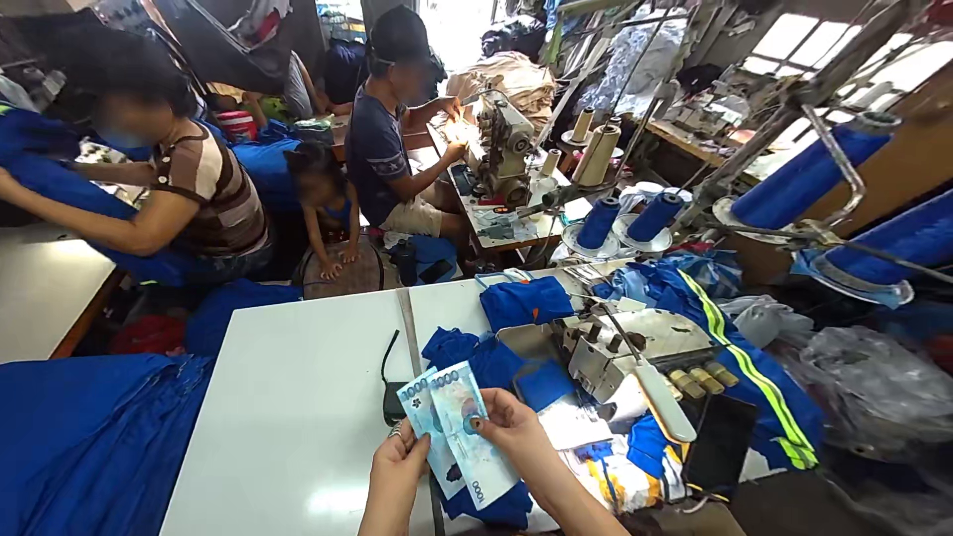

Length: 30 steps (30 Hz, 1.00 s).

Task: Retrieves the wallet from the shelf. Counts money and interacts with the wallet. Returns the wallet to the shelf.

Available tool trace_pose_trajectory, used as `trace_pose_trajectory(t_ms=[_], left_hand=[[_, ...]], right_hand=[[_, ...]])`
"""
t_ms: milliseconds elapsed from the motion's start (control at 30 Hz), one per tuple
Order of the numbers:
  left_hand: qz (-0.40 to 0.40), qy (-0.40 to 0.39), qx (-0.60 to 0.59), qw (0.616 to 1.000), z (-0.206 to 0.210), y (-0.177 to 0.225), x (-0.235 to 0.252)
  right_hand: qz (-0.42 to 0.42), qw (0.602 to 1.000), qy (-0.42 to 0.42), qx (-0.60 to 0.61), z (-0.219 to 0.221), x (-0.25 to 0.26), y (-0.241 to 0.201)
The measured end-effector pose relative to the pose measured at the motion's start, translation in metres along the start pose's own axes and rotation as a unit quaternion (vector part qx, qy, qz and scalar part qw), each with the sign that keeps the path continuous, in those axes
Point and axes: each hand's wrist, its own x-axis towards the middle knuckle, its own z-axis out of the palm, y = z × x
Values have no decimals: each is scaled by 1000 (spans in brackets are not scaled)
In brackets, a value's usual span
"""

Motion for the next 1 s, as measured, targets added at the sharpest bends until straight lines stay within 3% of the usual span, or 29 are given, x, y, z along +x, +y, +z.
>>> trace_pose_trajectory(t_ms=[133,467,633,767,933,1000], left_hand=[[-1,-52,41,998,6,-3,-8],[11,31,16,999,11,-16,-3],[15,22,-3,1000,23,-26,-4],[11,18,11,1000,25,-33,-2],[12,46,22,999,24,-38,2],[17,42,26,999,23,-37,2]], right_hand=[[16,998,-26,-53,5,3,17],[38,991,-89,-93,11,0,28],[24,976,-142,-162,20,-2,27],[36,966,-144,-211,19,-1,29],[50,914,-141,-378,12,0,20],[45,926,-129,-351,11,1,24]])
